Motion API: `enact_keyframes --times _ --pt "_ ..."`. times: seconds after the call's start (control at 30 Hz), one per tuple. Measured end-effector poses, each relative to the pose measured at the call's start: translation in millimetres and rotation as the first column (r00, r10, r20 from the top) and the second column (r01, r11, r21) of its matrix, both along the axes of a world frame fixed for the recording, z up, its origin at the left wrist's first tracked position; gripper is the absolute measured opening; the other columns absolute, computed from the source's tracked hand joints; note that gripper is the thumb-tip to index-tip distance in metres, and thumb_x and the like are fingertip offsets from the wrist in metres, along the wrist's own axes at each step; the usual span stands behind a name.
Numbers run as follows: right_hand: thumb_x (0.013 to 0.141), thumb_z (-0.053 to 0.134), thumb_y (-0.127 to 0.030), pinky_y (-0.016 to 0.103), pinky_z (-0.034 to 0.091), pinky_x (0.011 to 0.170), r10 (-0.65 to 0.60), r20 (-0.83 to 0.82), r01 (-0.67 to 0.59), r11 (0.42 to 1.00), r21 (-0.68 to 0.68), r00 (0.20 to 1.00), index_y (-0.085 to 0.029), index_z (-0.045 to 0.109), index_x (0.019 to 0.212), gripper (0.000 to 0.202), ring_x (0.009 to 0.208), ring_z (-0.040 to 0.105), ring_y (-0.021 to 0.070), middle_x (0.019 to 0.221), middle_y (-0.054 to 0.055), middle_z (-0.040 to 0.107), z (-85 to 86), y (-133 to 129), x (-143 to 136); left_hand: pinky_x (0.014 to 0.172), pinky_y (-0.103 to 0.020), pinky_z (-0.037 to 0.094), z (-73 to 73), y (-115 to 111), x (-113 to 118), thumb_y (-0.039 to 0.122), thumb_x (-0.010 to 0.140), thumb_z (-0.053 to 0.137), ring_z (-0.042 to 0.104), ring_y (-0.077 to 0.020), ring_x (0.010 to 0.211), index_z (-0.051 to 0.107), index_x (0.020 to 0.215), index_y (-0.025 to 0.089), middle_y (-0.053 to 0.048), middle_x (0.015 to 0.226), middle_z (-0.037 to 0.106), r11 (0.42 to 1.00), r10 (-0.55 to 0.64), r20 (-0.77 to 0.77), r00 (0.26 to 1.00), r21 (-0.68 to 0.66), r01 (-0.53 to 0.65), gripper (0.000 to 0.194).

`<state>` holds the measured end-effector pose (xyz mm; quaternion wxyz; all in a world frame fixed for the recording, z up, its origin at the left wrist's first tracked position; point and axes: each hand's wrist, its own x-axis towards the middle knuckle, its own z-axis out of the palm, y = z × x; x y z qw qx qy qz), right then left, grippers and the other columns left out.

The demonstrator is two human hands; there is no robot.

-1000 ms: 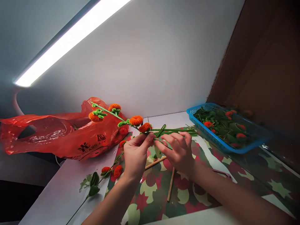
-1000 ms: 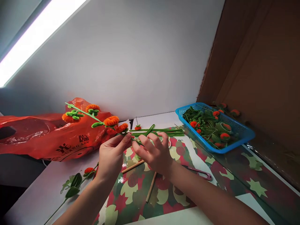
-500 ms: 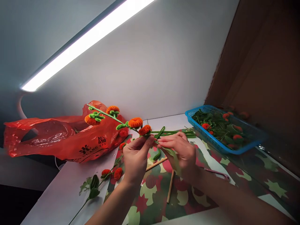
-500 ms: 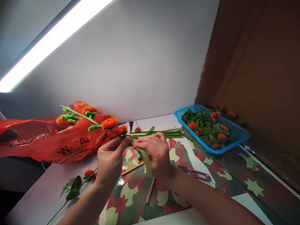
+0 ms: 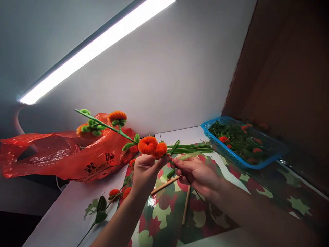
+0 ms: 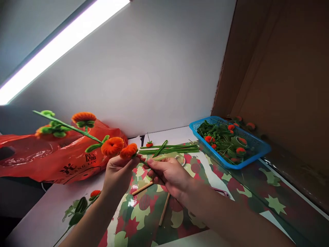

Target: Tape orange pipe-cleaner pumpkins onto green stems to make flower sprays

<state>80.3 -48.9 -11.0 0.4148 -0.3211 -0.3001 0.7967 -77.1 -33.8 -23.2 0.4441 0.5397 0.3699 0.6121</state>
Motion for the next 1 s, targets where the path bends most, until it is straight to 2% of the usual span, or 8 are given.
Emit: enact_keyframes --times 0.13,0.27,0.37,0.43,0.67,0.8,0.9,1.0 --pt "0.071 0.068 -0.031 0.018 0.039 0.045 -0.241 0.139 0.193 0.937 0.292 0.961 -0.012 0.065 0.070 0.019 0.049 0.050 0.0064 0.055 -0.002 0.055 3.7 -6 -6 0.066 -0.028 0.050 0.2 -5 10 0.030 0.065 0.073 0.062 -0.0161 0.067 0.072 0.071 0.018 -0.004 0.069 0.069 0.996 -0.021 0.068 0.997 -0.088 0.027 0.014" --pt "0.076 0.061 -0.021 0.025 0.049 0.057 -0.710 0.137 0.365 0.506 0.782 0.691 -0.017 0.063 0.073 0.006 0.064 0.060 0.0133 0.071 0.003 0.065 -0.9 -7 -10 0.073 -0.023 0.048 2.9 -18 30 0.026 0.066 0.072 0.061 -0.0141 0.081 0.071 0.081 0.021 -0.003 0.084 0.070 0.971 0.035 0.088 0.996 -0.240 -0.013 0.016" --pt "0.077 0.057 -0.011 0.027 0.051 0.068 -0.855 -0.003 0.158 0.092 0.983 0.519 -0.018 0.063 0.079 0.009 0.077 0.065 0.0159 0.081 0.005 0.069 -9.2 -5 -5 0.073 -0.023 0.048 4.2 -27 39 0.028 0.064 0.073 0.061 -0.0149 0.084 0.071 0.079 0.019 -0.003 0.085 0.069 0.960 0.051 0.133 0.990 -0.281 -0.012 0.018" --pt "0.078 0.054 -0.008 0.027 0.052 0.069 -0.878 -0.075 0.001 -0.084 0.996 0.473 -0.017 0.062 0.086 0.014 0.079 0.065 0.0160 0.084 0.006 0.069 -14.1 -3 -1 0.071 -0.022 0.048 4.6 -31 40 0.030 0.062 0.075 0.061 -0.0128 0.076 0.070 0.076 0.019 -0.001 0.077 0.068 0.951 0.127 0.181 0.975 -0.300 -0.068 0.019" --pt "0.080 0.052 -0.006 0.028 0.052 0.067 -0.877 -0.179 -0.334 -0.349 0.876 0.446 -0.014 0.060 0.093 0.018 0.082 0.065 0.0178 0.087 0.010 0.070 -21.2 -1 9 0.074 -0.023 0.048 6.9 -35 38 0.030 0.068 0.071 0.059 -0.0102 0.071 0.068 0.074 0.019 0.002 0.070 0.065 0.947 0.147 0.247 0.958 -0.316 -0.064 0.012" --pt "0.079 0.052 -0.005 0.029 0.052 0.068 -0.835 -0.128 -0.146 -0.241 0.960 0.535 -0.015 0.063 0.091 0.020 0.082 0.065 0.0176 0.088 0.009 0.071 -18.2 -2 4 0.075 -0.025 0.047 5.8 -35 38 0.029 0.071 0.069 0.059 -0.0124 0.073 0.066 0.073 0.017 0.000 0.073 0.065 0.952 0.209 0.140 0.968 -0.257 -0.168 0.013" --pt "0.077 0.060 -0.014 0.028 0.053 0.066 -0.757 0.047 0.203 0.233 0.951 0.651 -0.018 0.066 0.077 0.007 0.075 0.065 0.0162 0.079 0.005 0.070 -8.4 -6 -3 0.073 -0.025 0.047 5.8 -30 32 0.026 0.068 0.070 0.058 -0.0130 0.072 0.066 0.073 0.018 0.000 0.073 0.065 0.961 0.249 0.070 0.966 -0.143 -0.237 0.010" --pt "0.074 0.067 -0.026 0.026 0.052 0.062 -0.465 0.160 0.279 0.735 0.618 0.871 -0.017 0.066 0.071 0.010 0.066 0.063 0.0138 0.071 0.003 0.067 1.7 -10 -5 0.068 -0.024 0.045 8.4 -22 23 0.025 0.068 0.071 0.057 -0.0131 0.070 0.067 0.067 0.019 0.000 0.070 0.063 0.987 0.157 0.070 0.985 -0.034 -0.155 0.007"
